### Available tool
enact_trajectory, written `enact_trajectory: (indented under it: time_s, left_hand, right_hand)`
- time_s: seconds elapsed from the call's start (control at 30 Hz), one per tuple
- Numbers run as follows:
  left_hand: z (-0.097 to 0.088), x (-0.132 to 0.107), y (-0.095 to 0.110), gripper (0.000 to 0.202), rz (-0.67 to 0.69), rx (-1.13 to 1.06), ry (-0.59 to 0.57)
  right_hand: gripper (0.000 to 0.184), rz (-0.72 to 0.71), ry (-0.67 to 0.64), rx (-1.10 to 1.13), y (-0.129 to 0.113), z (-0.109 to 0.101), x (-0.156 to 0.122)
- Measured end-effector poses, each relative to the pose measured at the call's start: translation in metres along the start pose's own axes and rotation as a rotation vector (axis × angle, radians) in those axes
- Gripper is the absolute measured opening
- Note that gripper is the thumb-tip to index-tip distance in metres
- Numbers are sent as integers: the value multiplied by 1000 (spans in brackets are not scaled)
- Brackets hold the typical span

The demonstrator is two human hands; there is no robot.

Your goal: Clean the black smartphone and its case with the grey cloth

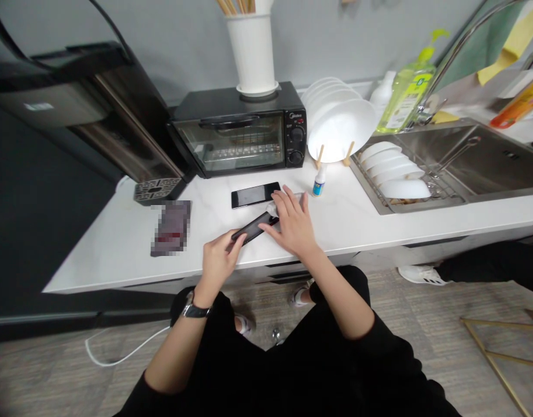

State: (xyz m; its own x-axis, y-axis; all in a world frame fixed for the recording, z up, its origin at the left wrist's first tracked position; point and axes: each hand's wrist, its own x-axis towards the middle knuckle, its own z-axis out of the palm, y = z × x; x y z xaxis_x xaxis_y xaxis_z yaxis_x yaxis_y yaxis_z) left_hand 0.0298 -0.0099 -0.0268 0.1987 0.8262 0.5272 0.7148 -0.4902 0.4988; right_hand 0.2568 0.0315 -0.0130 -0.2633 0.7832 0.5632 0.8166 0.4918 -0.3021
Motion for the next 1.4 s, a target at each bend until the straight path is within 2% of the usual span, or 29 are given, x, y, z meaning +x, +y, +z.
enact_trajectory:
  time_s: [0.07,0.23,0.3,0.37,0.5,0.57,0.6,0.67,0.83,0.9,0.97,1.03,1.23,1.3,1.4]
  left_hand:
    - [1,0,-2,22,1,-2,-3]
    - [2,-2,-15,21,18,19,11]
    - [2,-2,-18,21,27,24,17]
    - [1,-2,-16,20,33,17,7]
    - [0,0,-5,20,21,-1,-1]
    - [0,0,-1,21,12,-3,7]
    - [0,0,0,21,9,-3,9]
    - [1,0,1,21,8,-6,7]
    - [2,-4,-10,19,13,4,13]
    - [2,-5,-13,20,17,10,20]
    - [1,-5,-13,17,25,4,12]
    - [1,-4,-9,15,25,-8,-2]
    - [-2,-2,2,26,27,-41,-44]
    - [-2,-3,2,37,40,-40,-58]
    - [-4,-1,3,44,54,-41,-36]
  right_hand:
    - [79,-12,-4,28,-14,3,-3]
    - [79,-194,-152,133,-82,15,-19]
    - [76,-237,-178,134,-89,15,-20]
    - [72,-228,-155,109,-76,13,-17]
    - [71,-94,-44,22,-18,4,-4]
    - [71,-36,4,-6,0,2,0]
    - [71,-17,22,-9,3,2,1]
    - [74,-11,34,9,-7,5,-2]
    - [78,-166,-70,120,-68,19,-16]
    - [75,-225,-114,144,-79,19,-19]
    - [71,-244,-127,131,-74,16,-18]
    - [67,-227,-117,92,-57,10,-15]
    - [49,-23,-52,29,-5,-5,-6]
    - [44,21,-85,86,1,-5,-7]
    - [45,-8,-139,175,1,0,-10]
